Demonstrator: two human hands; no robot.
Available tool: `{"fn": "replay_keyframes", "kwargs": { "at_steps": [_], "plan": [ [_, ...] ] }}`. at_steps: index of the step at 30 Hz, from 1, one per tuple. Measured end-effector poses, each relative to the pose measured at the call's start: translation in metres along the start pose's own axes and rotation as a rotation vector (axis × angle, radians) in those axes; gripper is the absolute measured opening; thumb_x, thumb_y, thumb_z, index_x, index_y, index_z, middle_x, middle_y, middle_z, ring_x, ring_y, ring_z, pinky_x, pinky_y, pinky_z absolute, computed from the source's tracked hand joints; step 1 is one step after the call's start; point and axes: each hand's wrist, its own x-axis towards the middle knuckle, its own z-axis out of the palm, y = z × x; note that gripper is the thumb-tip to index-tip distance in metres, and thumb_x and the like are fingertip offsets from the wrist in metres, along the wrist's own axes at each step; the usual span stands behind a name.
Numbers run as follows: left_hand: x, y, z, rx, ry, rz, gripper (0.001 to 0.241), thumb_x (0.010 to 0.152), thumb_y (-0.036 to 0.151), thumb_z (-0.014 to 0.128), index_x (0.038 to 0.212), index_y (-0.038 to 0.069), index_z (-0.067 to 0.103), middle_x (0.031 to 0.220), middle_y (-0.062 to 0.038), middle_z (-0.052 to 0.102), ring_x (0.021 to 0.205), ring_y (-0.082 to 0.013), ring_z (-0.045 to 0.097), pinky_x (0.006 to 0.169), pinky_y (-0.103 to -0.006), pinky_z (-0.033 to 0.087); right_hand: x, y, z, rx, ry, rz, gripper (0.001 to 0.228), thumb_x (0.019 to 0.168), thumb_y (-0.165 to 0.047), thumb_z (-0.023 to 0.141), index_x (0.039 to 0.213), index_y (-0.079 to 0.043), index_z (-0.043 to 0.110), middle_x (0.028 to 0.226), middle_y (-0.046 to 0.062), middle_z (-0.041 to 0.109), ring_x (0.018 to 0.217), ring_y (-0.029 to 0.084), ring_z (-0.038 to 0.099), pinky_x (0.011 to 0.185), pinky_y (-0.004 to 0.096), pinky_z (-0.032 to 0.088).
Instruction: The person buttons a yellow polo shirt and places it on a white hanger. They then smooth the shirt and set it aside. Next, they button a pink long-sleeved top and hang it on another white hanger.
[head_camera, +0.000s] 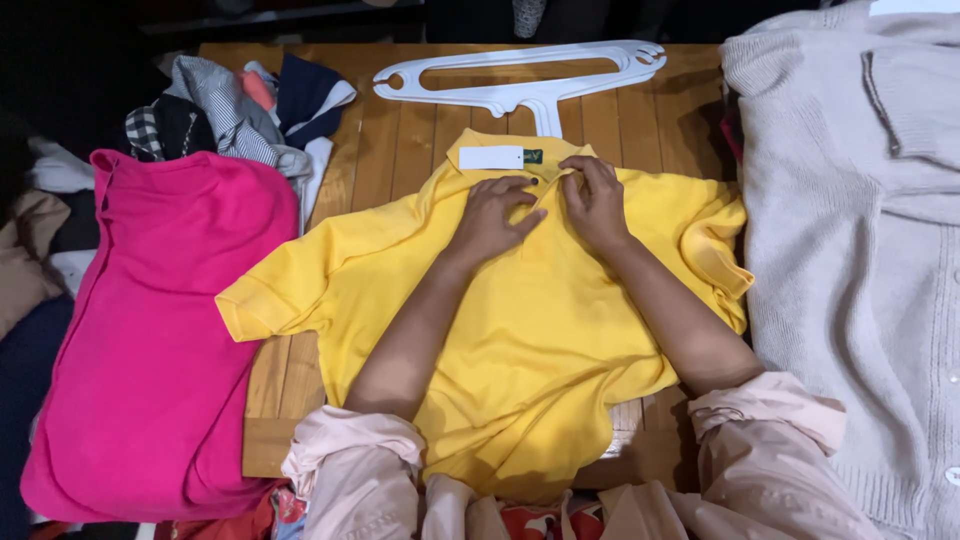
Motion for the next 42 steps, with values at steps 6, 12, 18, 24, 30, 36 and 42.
{"fn": "replay_keyframes", "kwargs": {
  "at_steps": [6, 12, 18, 24, 30, 36, 42],
  "plan": [
    [-0.002, -0.006, -0.002, -0.14, -0.116, -0.035, 0.02, 0.085, 0.016, 0.077, 0.104, 0.009, 0.079, 0.097, -0.013, 0.075, 0.083, -0.0317, 0.071, 0.08, -0.0416, 0.056, 0.001, 0.003, -0.003, 0.094, -0.09, 0.034, 0.02, 0.086, 0.002, 0.065, 0.098, -0.013, 0.071, 0.099, 0.004, 0.076, 0.096, 0.029, 0.072, 0.092, 0.039, 0.052],
    [0.001, -0.027, 0.011, -0.106, -0.071, -0.104, 0.016, 0.081, 0.012, 0.079, 0.096, 0.015, 0.075, 0.078, -0.007, 0.071, 0.074, -0.0264, 0.074, 0.07, -0.0378, 0.058, 0.008, -0.039, -0.012, 0.154, -0.515, 0.072, 0.041, 0.075, -0.01, 0.072, 0.117, -0.011, 0.068, 0.105, 0.012, 0.074, 0.099, 0.04, 0.07, 0.092, 0.049, 0.05],
    [0.001, -0.028, 0.004, -0.285, -0.098, -0.178, 0.018, 0.081, 0.01, 0.078, 0.098, 0.009, 0.078, 0.074, -0.009, 0.073, 0.07, -0.0201, 0.072, 0.068, -0.0311, 0.058, 0.011, -0.021, -0.009, 0.079, -0.559, 0.098, 0.022, 0.085, -0.02, 0.077, 0.105, -0.012, 0.072, 0.105, 0.009, 0.076, 0.101, 0.038, 0.07, 0.09, 0.044, 0.049],
    [0.006, -0.031, 0.003, -0.331, -0.102, -0.208, 0.016, 0.079, 0.009, 0.081, 0.094, 0.007, 0.076, 0.072, -0.007, 0.074, 0.068, -0.0142, 0.072, 0.067, -0.026, 0.059, 0.001, -0.016, -0.001, 0.082, -0.513, 0.108, 0.022, 0.084, -0.022, 0.076, 0.104, -0.014, 0.078, 0.101, 0.01, 0.076, 0.089, 0.043, 0.068, 0.081, 0.048, 0.053],
    [0.003, -0.041, 0.011, -0.413, -0.084, -0.332, 0.016, 0.076, 0.011, 0.08, 0.092, 0.012, 0.078, 0.071, -0.004, 0.075, 0.064, -0.0075, 0.068, 0.062, -0.0214, 0.055, 0.003, -0.031, -0.007, 0.003, -0.478, -0.045, 0.021, 0.086, -0.023, 0.077, 0.102, -0.01, 0.078, 0.097, 0.009, 0.076, 0.089, 0.034, 0.071, 0.082, 0.04, 0.051],
    [0.003, -0.044, 0.015, -0.426, -0.057, -0.374, 0.013, 0.078, 0.013, 0.081, 0.09, 0.013, 0.078, 0.069, -0.002, 0.075, 0.062, -0.0058, 0.067, 0.06, -0.0197, 0.053, -0.014, -0.004, 0.01, -0.107, -0.392, -0.242, 0.024, 0.093, -0.03, 0.077, 0.099, -0.007, 0.076, 0.091, 0.011, 0.075, 0.083, 0.03, 0.072, 0.076, 0.038, 0.051],
    [0.002, -0.035, 0.01, -0.609, -0.106, -0.454, 0.007, 0.088, 0.016, 0.073, 0.088, 0.01, 0.077, 0.07, -0.01, 0.074, 0.063, -0.0131, 0.07, 0.064, -0.0252, 0.06, -0.008, -0.014, 0.002, -0.102, -0.428, -0.183, 0.022, 0.091, -0.031, 0.078, 0.096, -0.01, 0.075, 0.087, 0.007, 0.074, 0.081, 0.028, 0.072, 0.075, 0.037, 0.049]
  ]
}}
